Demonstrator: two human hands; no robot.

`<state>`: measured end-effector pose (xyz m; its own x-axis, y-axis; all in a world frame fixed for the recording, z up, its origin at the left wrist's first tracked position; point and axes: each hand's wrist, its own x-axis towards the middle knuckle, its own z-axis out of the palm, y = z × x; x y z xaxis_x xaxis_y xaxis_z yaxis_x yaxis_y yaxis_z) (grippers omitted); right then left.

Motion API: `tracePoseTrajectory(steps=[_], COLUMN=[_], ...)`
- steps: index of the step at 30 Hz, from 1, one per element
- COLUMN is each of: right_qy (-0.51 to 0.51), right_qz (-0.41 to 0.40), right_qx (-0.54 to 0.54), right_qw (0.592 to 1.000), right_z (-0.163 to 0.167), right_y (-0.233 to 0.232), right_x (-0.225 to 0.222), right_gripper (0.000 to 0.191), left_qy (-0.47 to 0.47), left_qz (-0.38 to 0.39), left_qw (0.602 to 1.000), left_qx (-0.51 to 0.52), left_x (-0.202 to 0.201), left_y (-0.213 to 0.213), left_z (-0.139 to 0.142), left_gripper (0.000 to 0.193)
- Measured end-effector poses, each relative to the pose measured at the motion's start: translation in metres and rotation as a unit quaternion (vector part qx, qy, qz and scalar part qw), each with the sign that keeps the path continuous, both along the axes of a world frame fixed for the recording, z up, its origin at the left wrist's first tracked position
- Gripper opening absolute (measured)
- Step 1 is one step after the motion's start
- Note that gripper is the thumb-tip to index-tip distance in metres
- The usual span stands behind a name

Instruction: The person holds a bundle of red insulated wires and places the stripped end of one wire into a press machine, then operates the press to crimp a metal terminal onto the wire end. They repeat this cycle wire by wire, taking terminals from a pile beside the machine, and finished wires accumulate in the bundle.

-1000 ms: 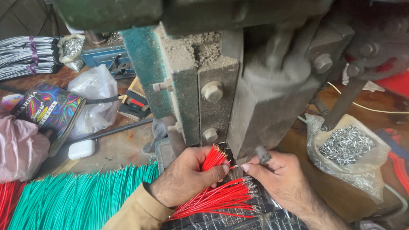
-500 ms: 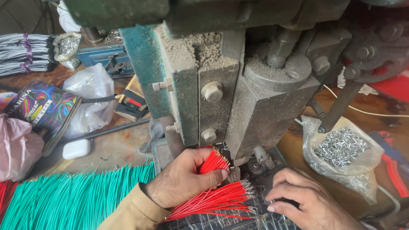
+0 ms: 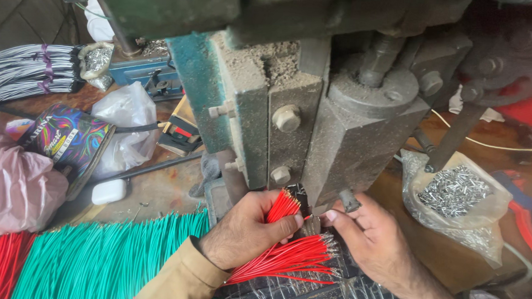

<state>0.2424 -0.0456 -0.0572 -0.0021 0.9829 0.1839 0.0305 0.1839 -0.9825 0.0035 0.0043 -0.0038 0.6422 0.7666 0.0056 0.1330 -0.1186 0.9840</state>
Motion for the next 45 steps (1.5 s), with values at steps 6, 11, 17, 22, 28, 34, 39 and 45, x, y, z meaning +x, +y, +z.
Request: tracePoseTrajectory(steps=[6, 11, 17, 22, 28, 34, 39, 45], right_qy=[-0.077, -0.125, -0.117, -0.091, -0.41, -0.306, -0.117, -0.068], right_qz=[-0.025, -0.04, -0.008, 0.063, 0.066, -0.002, -0.043, 0.004], right_qx=[-0.018, -0.038, -0.031, -0.024, 0.061, -0.024, -0.048, 0.037], right_qw=[0.997, 0.991, 0.993, 0.994, 0.908, 0.952, 0.991, 0.997], right_z=[-0.013, -0.017, -0.007, 0.016, 0.028, 0.01, 0.007, 0.002], right_y=[0.01, 0.012, 0.009, -0.017, -0.039, -0.032, -0.014, -0.003], right_x=[0.007, 0.016, 0.009, 0.025, 0.062, 0.053, 0.034, 0.005], right_gripper=[0.011, 0.011, 0.012, 0.018, 0.021, 0.011, 0.019, 0.015], left_qy=[0.001, 0.022, 0.03, -0.032, -0.01, -0.051, -0.053, 0.015], left_qz=[-0.001, 0.003, 0.012, -0.024, -0.02, -0.02, -0.018, 0.008], left_qw=[1.0, 1.0, 0.999, 0.999, 0.999, 0.997, 0.997, 1.0], left_qx=[0.001, 0.011, -0.002, -0.019, -0.024, -0.055, -0.047, -0.003], left_x=[0.001, 0.001, -0.001, -0.002, -0.002, -0.001, 0.001, 0.0], left_y=[0.0, 0.0, 0.0, -0.001, 0.004, 0.004, 0.003, -0.001], left_z=[0.002, 0.005, 0.005, 0.001, -0.006, -0.008, -0.005, 0.001], left_gripper=[0.019, 0.017, 0.018, 0.016, 0.017, 0.014, 0.015, 0.018])
